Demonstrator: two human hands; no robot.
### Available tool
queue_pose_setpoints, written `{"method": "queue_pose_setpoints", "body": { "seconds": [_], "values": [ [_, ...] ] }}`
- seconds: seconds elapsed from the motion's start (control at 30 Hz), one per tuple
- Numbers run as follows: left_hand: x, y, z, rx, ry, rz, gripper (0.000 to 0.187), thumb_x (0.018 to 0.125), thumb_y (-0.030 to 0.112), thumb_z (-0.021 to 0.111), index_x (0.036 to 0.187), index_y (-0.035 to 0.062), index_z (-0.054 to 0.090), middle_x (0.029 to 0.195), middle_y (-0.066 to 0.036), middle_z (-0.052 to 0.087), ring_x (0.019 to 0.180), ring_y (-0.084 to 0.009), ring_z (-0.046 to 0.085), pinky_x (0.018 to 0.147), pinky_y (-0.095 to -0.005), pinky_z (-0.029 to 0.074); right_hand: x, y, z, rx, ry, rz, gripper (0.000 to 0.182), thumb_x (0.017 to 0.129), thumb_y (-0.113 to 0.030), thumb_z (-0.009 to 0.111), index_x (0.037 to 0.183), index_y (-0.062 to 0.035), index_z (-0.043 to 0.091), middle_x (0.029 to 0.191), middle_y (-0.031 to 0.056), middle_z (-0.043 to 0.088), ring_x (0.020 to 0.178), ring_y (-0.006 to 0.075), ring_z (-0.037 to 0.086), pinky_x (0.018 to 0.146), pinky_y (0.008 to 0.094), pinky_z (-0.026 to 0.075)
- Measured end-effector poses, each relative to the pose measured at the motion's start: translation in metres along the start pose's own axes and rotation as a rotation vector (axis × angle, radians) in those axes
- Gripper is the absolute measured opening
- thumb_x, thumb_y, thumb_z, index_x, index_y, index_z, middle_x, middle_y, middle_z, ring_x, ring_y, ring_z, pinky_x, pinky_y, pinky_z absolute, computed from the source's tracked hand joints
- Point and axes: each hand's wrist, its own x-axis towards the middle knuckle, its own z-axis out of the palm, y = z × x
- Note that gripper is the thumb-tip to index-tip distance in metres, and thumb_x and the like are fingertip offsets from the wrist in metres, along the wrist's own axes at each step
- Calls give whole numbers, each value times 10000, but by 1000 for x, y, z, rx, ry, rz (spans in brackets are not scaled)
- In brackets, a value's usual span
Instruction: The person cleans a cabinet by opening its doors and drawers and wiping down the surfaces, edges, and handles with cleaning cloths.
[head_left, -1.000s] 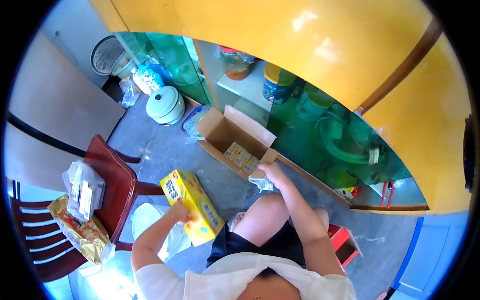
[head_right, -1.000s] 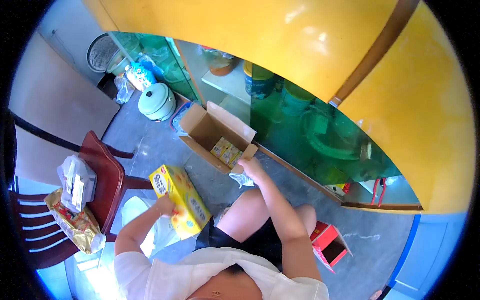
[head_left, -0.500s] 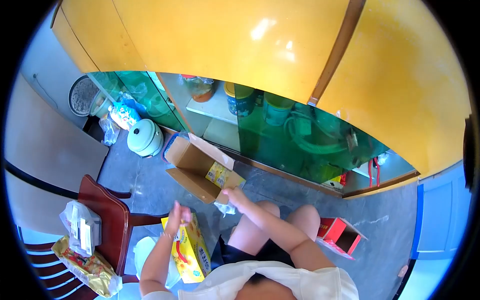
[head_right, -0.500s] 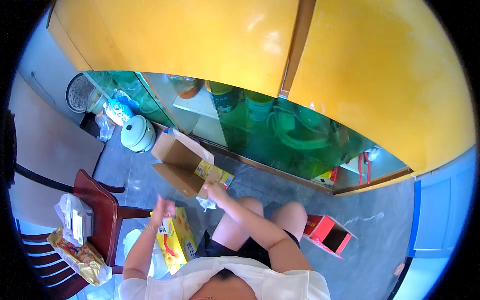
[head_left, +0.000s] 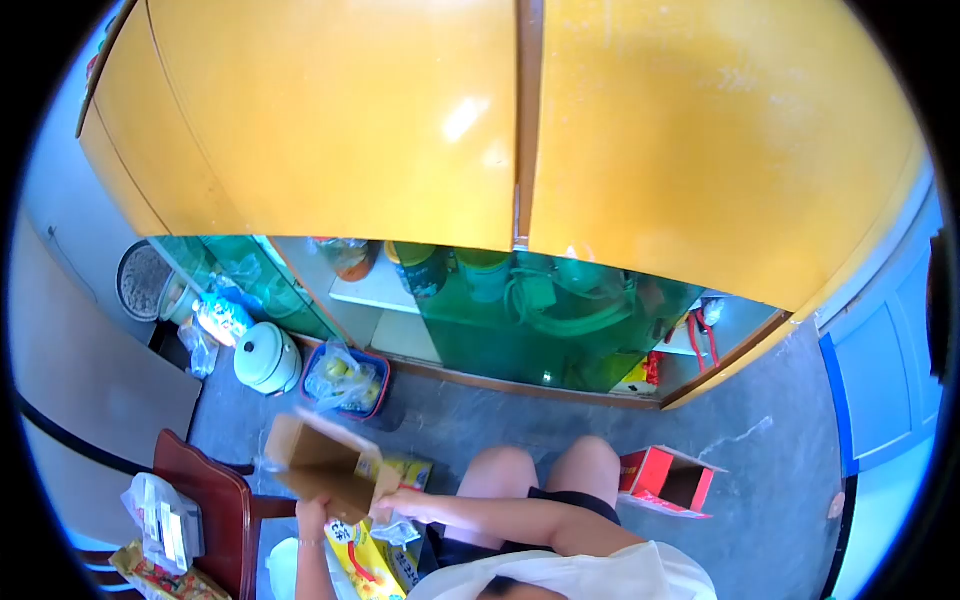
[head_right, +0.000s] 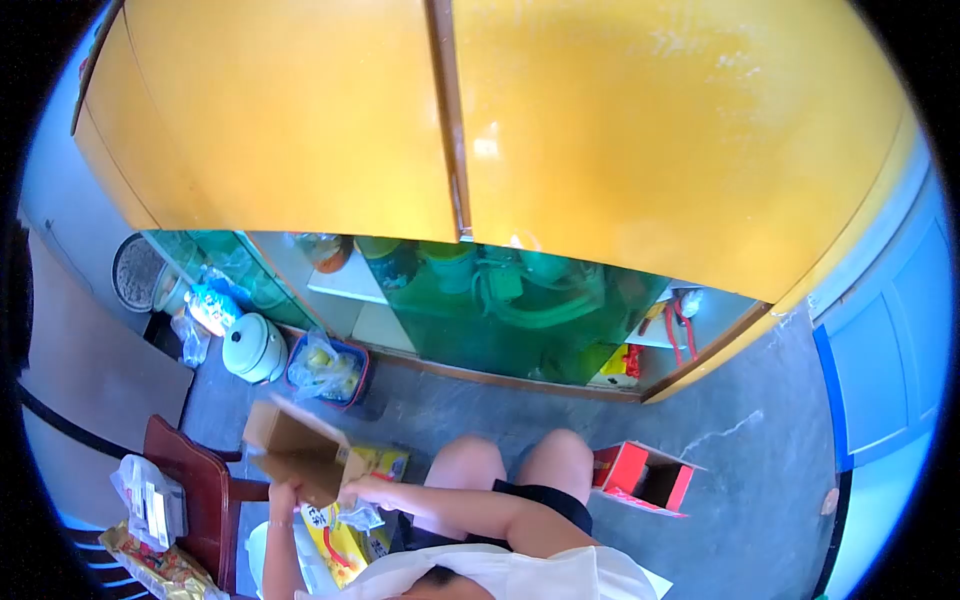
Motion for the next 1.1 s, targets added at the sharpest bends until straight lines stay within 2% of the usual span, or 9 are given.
{"method": "queue_pose_setpoints", "body": {
  "seconds": [0.2, 0.3, 0.43, 0.5, 0.6, 0.67, 0.83, 0.93, 1.1],
  "values": [
    [65, -72, -27, 195, 141, 106, 170, 691, 105, 561, 711, -56, 612, 625, -160, 602, 521, -222, 587, 467, -337, 456, -37, -30, -17, -24, -372, 5, 294, 770, -307, 605, 872, -32, 621, 739, 77, 627, 626, 163, 607, 514, 289, 470],
    [25, -5, -36, 703, -184, 173, 257, 733, 201, 528, 654, -33, 599, 593, -151, 585, 427, -232, 565, 343, -294, 415, -104, -90, -68, -484, -98, -337, 223, 707, -176, 607, 843, -1, 634, 714, 55, 619, 621, 125, 569, 560, 271, 456],
    [-23, 73, -26, 1507, 143, 193, 525, 790, 500, 453, 775, 17, 660, 698, -199, 619, 684, -303, 629, 600, -396, 493, -247, -176, -135, -576, 369, -841, 273, 795, -155, 585, 1029, -17, 554, 887, 35, 605, 772, 114, 549, 745, 294, 459],
    [-44, 144, 2, 1334, 302, 262, 552, 775, 553, 458, 793, 42, 665, 740, -200, 616, 721, -327, 618, 594, -416, 479, -320, -208, -130, -590, 763, -1245, 280, 821, -130, 537, 1072, -8, 526, 1046, 92, 543, 951, 180, 520, 852, 312, 406],
    [-91, 241, 79, 567, 65, 1230, 374, 675, 154, 672, 980, -28, 555, 890, -202, 585, 840, -348, 557, 753, -396, 437, -376, -246, -109, -1029, 1538, -1684, 305, 768, -9, 477, 1068, -7, 527, 1171, 181, 480, 1053, 339, 472, 882, 384, 368],
    [-130, 294, 134, 436, -130, 1632, 467, 654, 137, 680, 1067, -5, 514, 1064, -179, 531, 978, -334, 503, 846, -405, 400, -372, -265, -123, -1327, 1714, -1909, 333, 727, 18, 487, 1055, -18, 534, 1187, 185, 469, 1073, 324, 467, 871, 395, 370],
    [-163, 334, 265, 315, -344, 2115, 673, 683, 280, 651, 1237, 11, 379, 1307, -189, 330, 1221, -328, 316, 1006, -450, 224, -320, -252, -181, -1965, 1730, -1337, 331, 771, -147, 474, 1092, -86, 524, 1284, 131, 413, 1173, 247, 398, 951, 419, 284],
    [-170, 374, 286, 265, -281, 2024, 745, 705, 343, 628, 1280, -9, 312, 1355, -196, 254, 1263, -336, 239, 1022, -458, 192, -335, -279, -159, -1982, 1754, -1124, 399, 795, -274, 437, 1154, -108, 490, 1323, 81, 380, 1223, 210, 340, 1005, 438, 203],
    [-205, 510, 258, -62, 61, 2091, 766, 760, 379, 567, 1315, -33, 235, 1382, -224, 176, 1285, -373, 153, 1034, -457, 158, -418, -409, -80, -2117, 1920, -1262, 449, 788, -325, 432, 1183, -116, 475, 1373, 30, 296, 1275, 191, 246, 1015, 467, 182]
  ]
}}
